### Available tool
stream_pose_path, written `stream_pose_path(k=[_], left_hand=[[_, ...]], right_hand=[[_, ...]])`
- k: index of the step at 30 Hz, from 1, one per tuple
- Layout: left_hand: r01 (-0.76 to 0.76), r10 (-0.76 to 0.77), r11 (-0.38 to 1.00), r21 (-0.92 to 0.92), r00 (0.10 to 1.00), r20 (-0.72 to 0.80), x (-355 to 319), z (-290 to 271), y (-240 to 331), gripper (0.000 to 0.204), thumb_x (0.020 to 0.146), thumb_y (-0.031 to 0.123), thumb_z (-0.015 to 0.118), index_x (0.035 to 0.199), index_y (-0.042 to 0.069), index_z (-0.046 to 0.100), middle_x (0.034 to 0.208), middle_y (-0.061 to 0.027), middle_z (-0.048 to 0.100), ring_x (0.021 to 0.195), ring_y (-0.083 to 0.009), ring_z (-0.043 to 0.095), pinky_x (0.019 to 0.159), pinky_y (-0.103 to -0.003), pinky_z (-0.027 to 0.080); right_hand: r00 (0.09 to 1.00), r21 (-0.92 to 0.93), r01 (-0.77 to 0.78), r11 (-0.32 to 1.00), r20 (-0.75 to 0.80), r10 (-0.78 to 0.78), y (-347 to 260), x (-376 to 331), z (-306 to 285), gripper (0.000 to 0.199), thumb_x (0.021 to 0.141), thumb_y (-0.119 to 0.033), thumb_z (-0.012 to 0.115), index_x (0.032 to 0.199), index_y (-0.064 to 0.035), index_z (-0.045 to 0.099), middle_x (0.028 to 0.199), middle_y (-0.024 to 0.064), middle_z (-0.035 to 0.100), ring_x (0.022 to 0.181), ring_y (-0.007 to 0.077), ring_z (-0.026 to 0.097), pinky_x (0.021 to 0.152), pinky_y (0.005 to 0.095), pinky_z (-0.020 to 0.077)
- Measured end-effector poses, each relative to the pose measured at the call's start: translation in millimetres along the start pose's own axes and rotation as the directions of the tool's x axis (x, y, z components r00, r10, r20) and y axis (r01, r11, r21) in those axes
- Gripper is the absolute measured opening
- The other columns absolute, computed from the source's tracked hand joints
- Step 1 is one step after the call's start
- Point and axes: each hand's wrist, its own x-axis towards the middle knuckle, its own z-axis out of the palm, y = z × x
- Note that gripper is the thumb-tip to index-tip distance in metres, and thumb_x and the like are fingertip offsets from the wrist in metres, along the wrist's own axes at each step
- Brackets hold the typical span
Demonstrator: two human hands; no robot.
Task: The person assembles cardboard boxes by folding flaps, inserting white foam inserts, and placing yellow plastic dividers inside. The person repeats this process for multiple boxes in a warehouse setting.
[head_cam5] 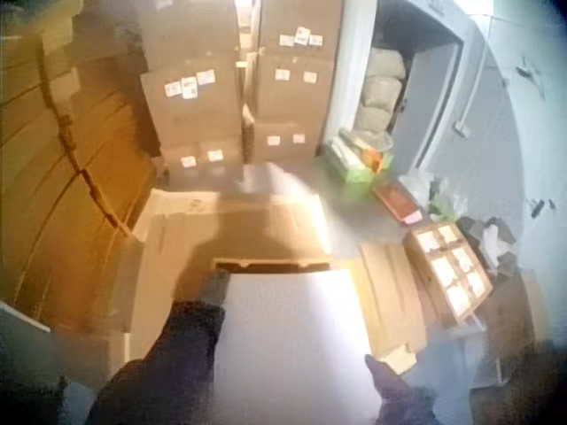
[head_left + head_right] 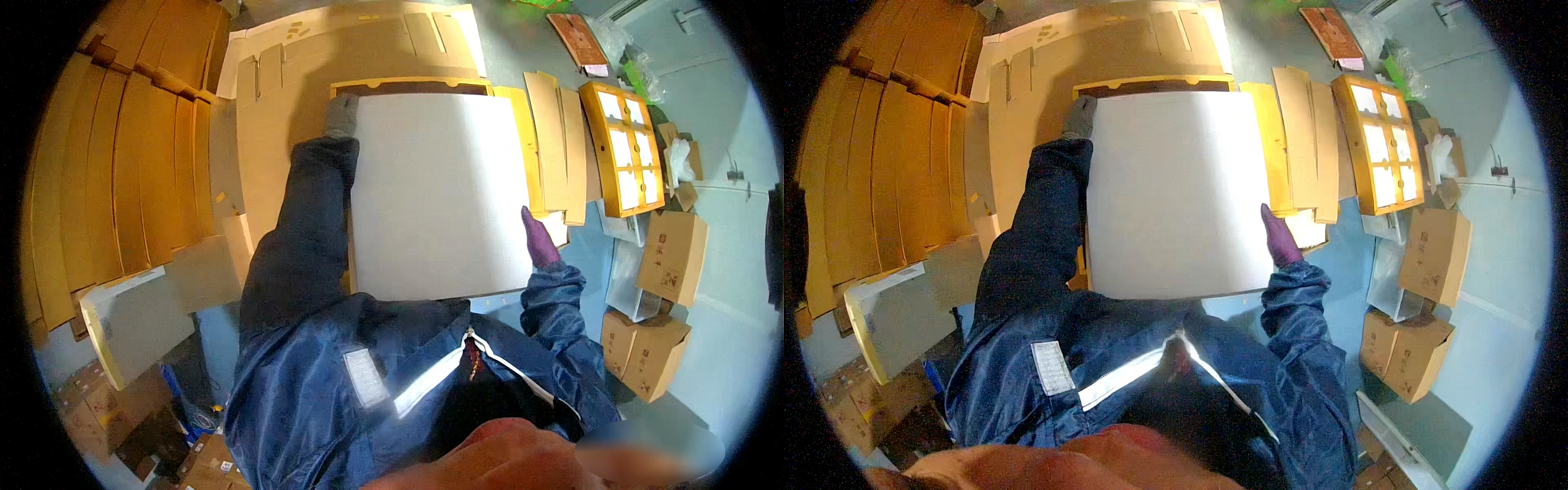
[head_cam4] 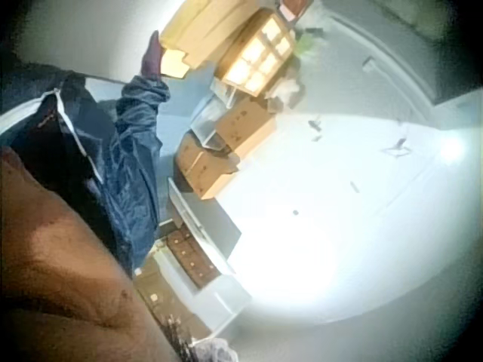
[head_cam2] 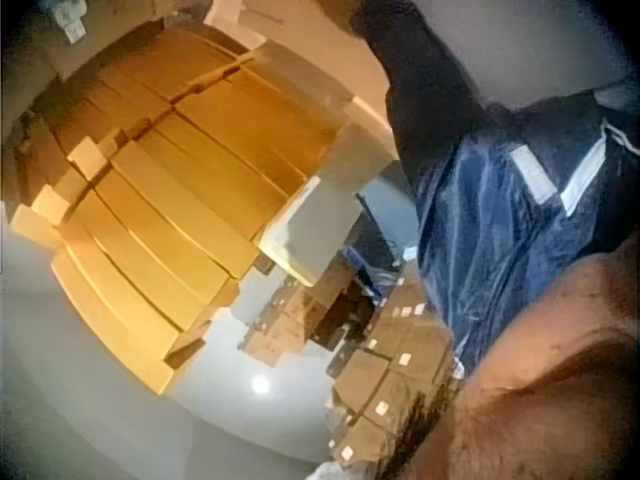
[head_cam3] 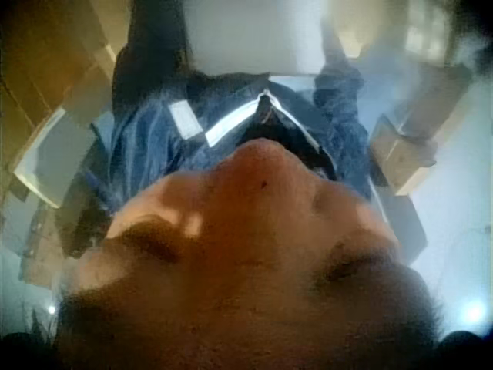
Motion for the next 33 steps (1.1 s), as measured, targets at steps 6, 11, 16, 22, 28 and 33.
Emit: stream_pose_path(k=[6,11,16,22,28,33], left_hand=[[0.023,0.076,0.924,0.381,0.967,-0.242,-43.1,-13.0,-42.9,0.025,0.096,0.025,0.057,0.100,0.002,0.066,0.100,-0.0217,0.065,0.100,-0.0418,0.061,0.089,-0.051,0.048],[0.005,0.117,0.788,0.615,0.981,-0.157,-77.9,-32.2,2.9,0.022,0.090,0.017,0.062,0.103,0.000,0.066,0.104,-0.0203,0.066,0.100,-0.0400,0.061,0.089,-0.049,0.048],[0.149,-0.058,0.903,0.403,0.972,-0.229,-108.5,-88.7,-15.0,0.045,0.089,0.027,0.067,0.123,0.000,0.059,0.122,-0.0227,0.063,0.112,-0.0401,0.059,0.098,-0.049,0.046],[0.209,-0.174,0.849,0.485,0.978,-0.117,-148.5,-92.4,-23.4,0.068,0.096,0.047,0.055,0.144,0.000,0.045,0.134,-0.0253,0.057,0.123,-0.0402,0.055,0.105,-0.047,0.043],[0.273,-0.256,0.954,0.126,0.957,-0.138,-154.6,-105.2,-8.1,0.080,0.090,0.047,0.067,0.146,-0.003,0.038,0.135,-0.0239,0.057,0.118,-0.0380,0.059,0.101,-0.044,0.046],[0.221,-0.243,0.956,-0.192,0.965,-0.098,-165.6,-94.9,-47.4,0.069,0.089,0.027,0.073,0.144,0.000,0.042,0.133,-0.0187,0.059,0.114,-0.0257,0.061,0.099,-0.034,0.047]], right_hand=[[0.992,-0.072,0.076,0.995,0.104,-0.068,-23.0,0.4,34.6,0.054,0.104,-0.042,0.048,0.115,0.0084,0.063,0.101,0.0126,0.068,0.094,0.0185,0.059,0.092,0.0329,0.0453],[0.990,0.008,-0.091,0.996,0.106,0.089,-43.2,6.5,44.4,0.060,0.101,-0.050,0.051,0.099,0.0085,0.064,0.081,0.0073,0.060,0.078,0.0144,0.049,0.079,0.0298,0.0445],[0.983,-0.065,-0.090,0.994,0.155,0.099,-64.3,7.1,56.6,0.059,0.101,-0.048,0.051,0.108,0.0087,0.065,0.091,0.0109,0.067,0.086,0.0160,0.054,0.086,0.0332,0.0462],[0.983,-0.063,-0.040,0.997,0.178,0.050,-105.0,-4.6,56.1,0.054,0.101,-0.045,0.053,0.098,0.0078,0.064,0.086,0.0048,0.062,0.083,0.0139,0.052,0.083,0.0287,0.0447],[0.965,-0.085,-0.039,0.996,0.255,0.060,-112.7,-6.5,51.9,0.050,0.102,-0.042,0.052,0.097,0.0066,0.064,0.084,0.0026,0.059,0.079,0.0135,0.050,0.080,0.0283,0.0436],[0.969,0.049,-0.058,0.997,0.242,0.045,-83.9,8.9,59.1,0.052,0.102,-0.041,0.053,0.114,0.0079,0.065,0.101,0.0094,0.068,0.093,0.0171,0.056,0.094,0.0308,0.0435]])
